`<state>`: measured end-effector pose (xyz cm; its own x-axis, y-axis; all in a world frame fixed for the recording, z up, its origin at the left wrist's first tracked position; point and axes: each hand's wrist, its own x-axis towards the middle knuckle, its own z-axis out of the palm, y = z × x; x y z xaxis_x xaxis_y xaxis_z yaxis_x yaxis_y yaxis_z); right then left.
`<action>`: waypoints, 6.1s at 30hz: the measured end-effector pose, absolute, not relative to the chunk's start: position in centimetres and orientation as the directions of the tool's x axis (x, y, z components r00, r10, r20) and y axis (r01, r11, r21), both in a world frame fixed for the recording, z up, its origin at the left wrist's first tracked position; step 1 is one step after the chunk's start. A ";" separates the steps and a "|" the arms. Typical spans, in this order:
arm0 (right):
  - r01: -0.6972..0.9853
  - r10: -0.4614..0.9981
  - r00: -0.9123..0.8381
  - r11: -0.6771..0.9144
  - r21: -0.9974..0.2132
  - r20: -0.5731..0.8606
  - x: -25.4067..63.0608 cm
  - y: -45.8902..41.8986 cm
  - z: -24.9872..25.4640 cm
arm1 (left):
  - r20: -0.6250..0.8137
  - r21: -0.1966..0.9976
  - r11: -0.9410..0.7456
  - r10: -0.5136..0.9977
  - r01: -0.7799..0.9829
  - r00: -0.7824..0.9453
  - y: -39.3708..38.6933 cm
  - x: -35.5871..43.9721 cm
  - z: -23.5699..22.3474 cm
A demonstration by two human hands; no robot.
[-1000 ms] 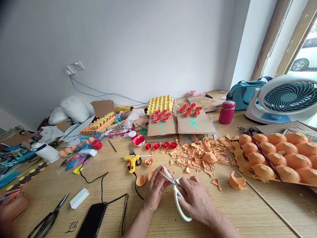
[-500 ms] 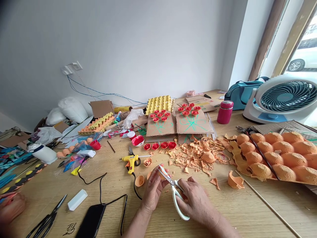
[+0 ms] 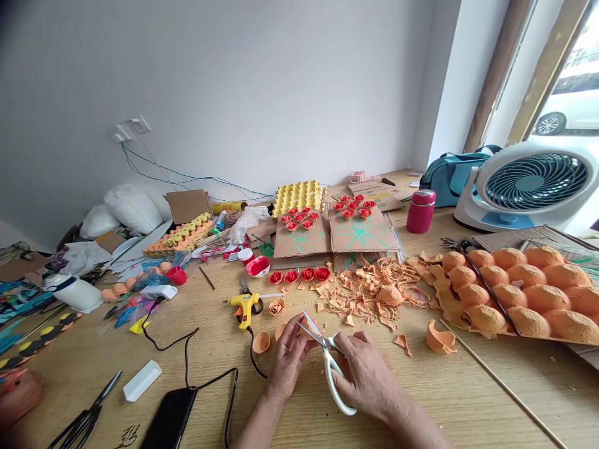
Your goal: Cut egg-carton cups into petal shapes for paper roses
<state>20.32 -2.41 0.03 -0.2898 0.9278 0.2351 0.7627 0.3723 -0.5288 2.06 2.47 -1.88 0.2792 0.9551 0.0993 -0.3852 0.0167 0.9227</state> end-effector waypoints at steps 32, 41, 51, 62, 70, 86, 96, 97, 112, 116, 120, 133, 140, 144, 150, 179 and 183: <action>0.774 0.913 -0.283 0.399 -0.491 0.294 20.3 -2.3 -0.5 | 0.095 0.924 0.000 0.969 -0.382 0.228 2.6 2.1 -0.8; 0.770 0.915 -0.280 0.395 -0.502 0.289 20.2 -2.5 -0.3 | 0.078 0.927 0.005 0.976 -0.375 0.205 2.6 2.2 -0.9; 0.778 0.926 -0.279 0.374 -0.505 0.256 20.2 -2.7 0.2 | 0.081 0.908 0.020 0.972 -0.419 0.223 2.8 2.0 -0.8; 0.785 0.916 -0.285 0.393 -0.479 0.283 20.0 -2.6 -0.2 | 0.044 0.866 0.102 0.959 -0.489 0.278 2.4 2.0 -0.9; 0.773 0.913 -0.285 0.400 -0.493 0.293 20.1 -2.4 -0.3 | 0.040 0.895 0.086 0.962 -0.437 0.271 2.5 2.0 -1.3; 0.771 0.921 -0.288 0.386 -0.506 0.264 20.2 -2.7 -0.6 | 0.083 0.899 0.040 0.962 -0.436 0.260 2.8 1.6 -0.9; 0.767 0.915 -0.293 0.398 -0.503 0.278 20.1 -2.7 -0.4 | 0.068 0.862 0.074 0.963 -0.501 0.260 2.7 1.7 -0.4; 0.765 0.913 -0.291 0.402 -0.504 0.286 20.0 -2.7 -0.4 | 0.054 0.854 0.086 0.966 -0.512 0.253 2.7 1.7 -0.5; 0.748 0.900 -0.293 0.427 -0.508 0.323 20.1 -2.4 -0.6 | 0.055 0.888 0.087 0.954 -0.451 0.294 2.4 2.1 -0.1; 0.739 0.896 -0.306 0.437 -0.513 0.322 20.0 -2.6 -0.3 | 0.071 0.875 0.096 0.944 -0.474 0.322 2.6 2.0 -0.5; 0.739 0.898 -0.304 0.433 -0.516 0.318 19.9 -2.7 -0.2 | 0.062 0.872 0.098 0.950 -0.480 0.307 2.7 1.9 -0.8; 0.755 0.916 -0.289 0.396 -0.522 0.277 19.9 -2.8 -0.2 | 0.092 0.911 -0.007 0.978 -0.412 0.188 2.9 1.4 -0.3; 0.758 0.916 -0.279 0.394 -0.520 0.287 19.7 -2.8 -0.3 | 0.085 0.890 0.029 0.970 -0.454 0.229 2.8 1.5 -0.1; 0.749 0.904 -0.288 0.417 -0.515 0.315 19.7 -2.6 -0.4 | 0.085 0.894 0.023 0.972 -0.448 0.220 2.8 1.5 -0.5; 0.739 0.893 -0.283 0.435 -0.514 0.350 19.9 -2.4 -0.7 | 0.105 0.925 0.012 0.953 -0.380 0.285 2.6 1.7 -0.9; 0.743 0.908 -0.288 0.413 -0.527 0.305 19.7 -2.8 -0.3 | 0.084 0.903 0.031 0.965 -0.428 0.248 2.6 1.8 -0.7; 0.743 0.908 -0.277 0.410 -0.529 0.314 19.7 -2.8 -0.3 | 0.087 0.928 0.032 0.950 -0.371 0.299 2.6 1.7 -1.1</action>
